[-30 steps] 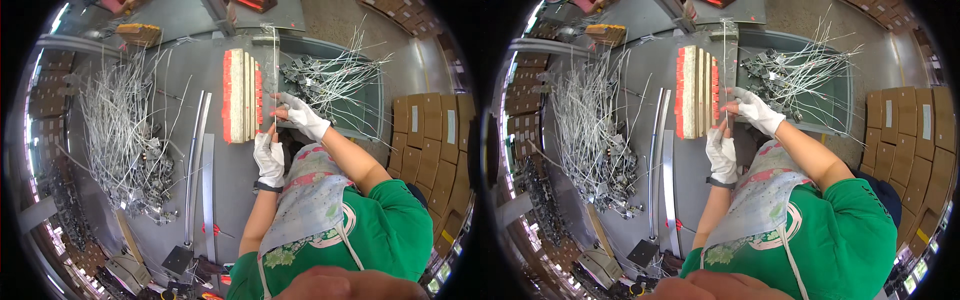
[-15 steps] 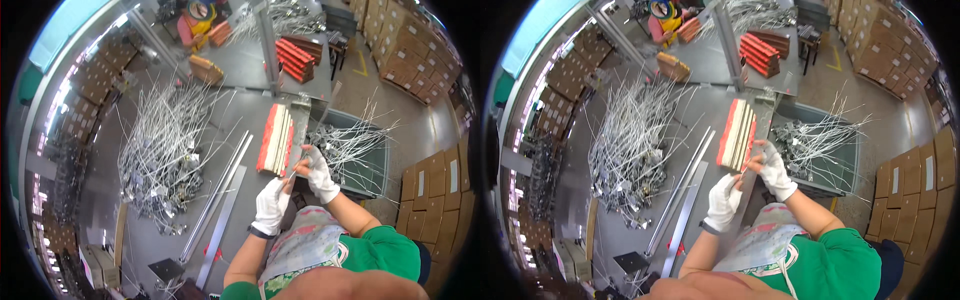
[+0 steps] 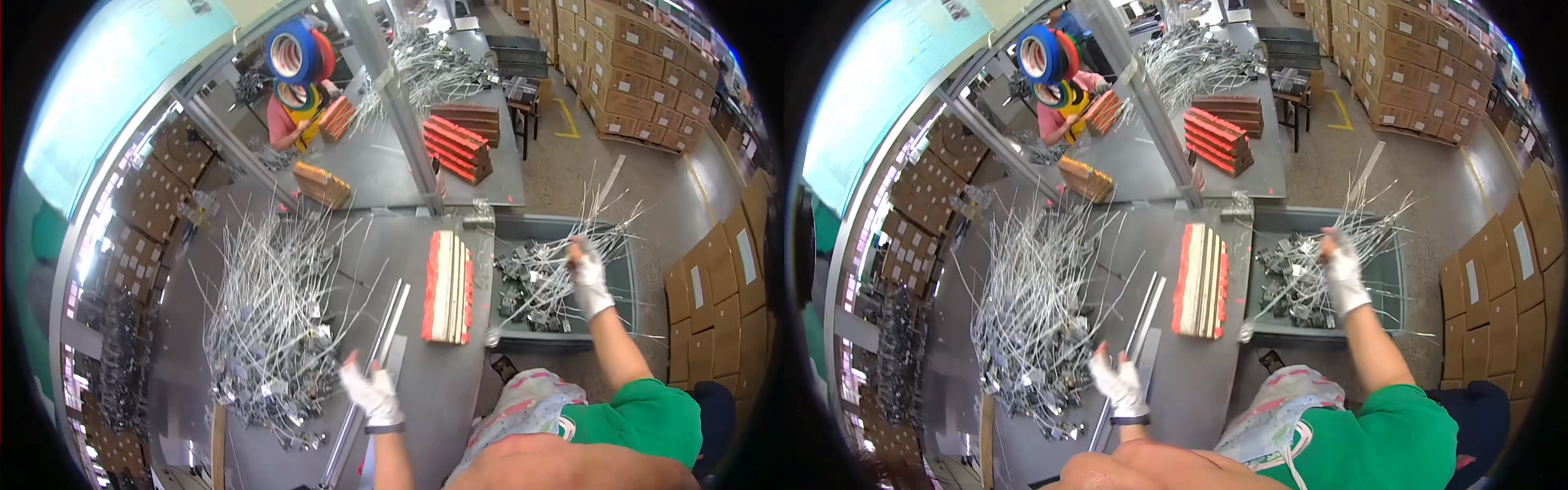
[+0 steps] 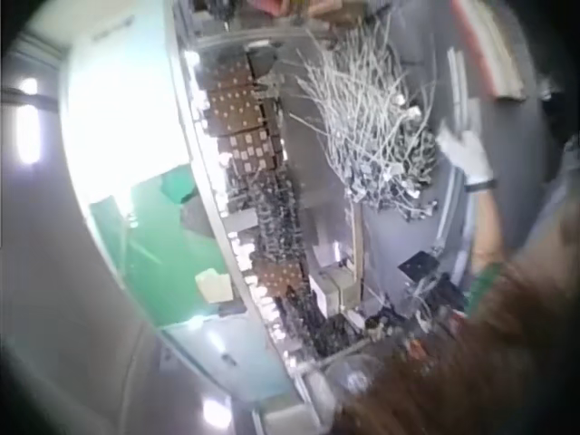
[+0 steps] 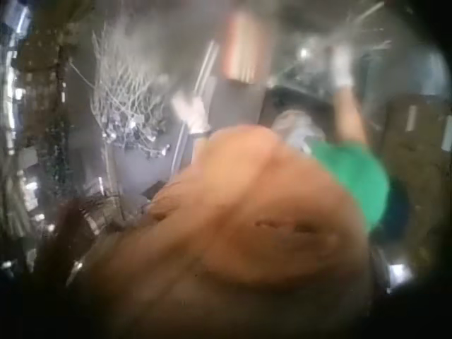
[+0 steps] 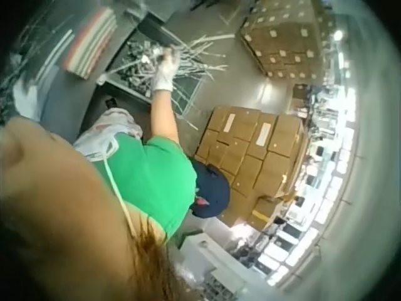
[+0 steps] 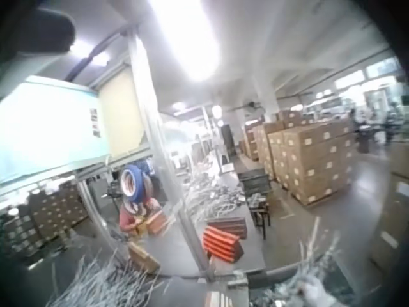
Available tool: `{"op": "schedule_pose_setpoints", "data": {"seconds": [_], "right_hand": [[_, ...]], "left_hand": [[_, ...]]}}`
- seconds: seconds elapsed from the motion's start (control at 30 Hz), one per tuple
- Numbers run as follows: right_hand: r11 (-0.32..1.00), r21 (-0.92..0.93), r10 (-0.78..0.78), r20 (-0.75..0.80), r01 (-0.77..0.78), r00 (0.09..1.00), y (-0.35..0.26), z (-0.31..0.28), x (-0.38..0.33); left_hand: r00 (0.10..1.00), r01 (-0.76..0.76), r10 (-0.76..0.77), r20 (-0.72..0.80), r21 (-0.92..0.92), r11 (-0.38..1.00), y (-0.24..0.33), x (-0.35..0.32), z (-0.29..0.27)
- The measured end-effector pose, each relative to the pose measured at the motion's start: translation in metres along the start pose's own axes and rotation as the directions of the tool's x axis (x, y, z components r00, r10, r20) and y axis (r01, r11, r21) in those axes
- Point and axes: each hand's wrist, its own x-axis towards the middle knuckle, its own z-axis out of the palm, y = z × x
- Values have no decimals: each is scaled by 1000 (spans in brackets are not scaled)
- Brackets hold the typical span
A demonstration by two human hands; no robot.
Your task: Manually inserting electrical wires into a red connector assembly at a workbench.
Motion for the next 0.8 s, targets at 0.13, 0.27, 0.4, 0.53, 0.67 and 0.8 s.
{"op": "schedule_pose_setpoints", "data": {"seconds": [0.13,0.27,0.4,0.53,0.67,0.8], "right_hand": [[996,69,74,-367,-52,927,23,-143,77],[950,-274,-62,-634,-149,771,55,-177,79],[954,-151,134,-555,-258,821,82,-163,66],[944,-179,156,-494,-276,855,62,-109,52],[909,-378,30,-362,-176,932,63,-113,35],[863,-500,15,-134,-80,991,71,-92,2]], "left_hand": [[998,37,-52,24,427,903,-69,41,12],[950,-125,-86,301,617,777,-56,81,33],[791,-84,-407,456,740,667,-76,100,72],[906,-120,-115,408,506,854,-83,101,48],[935,-155,-31,354,484,861,-92,80,10],[924,-167,20,382,357,919,-85,66,-15]]}}
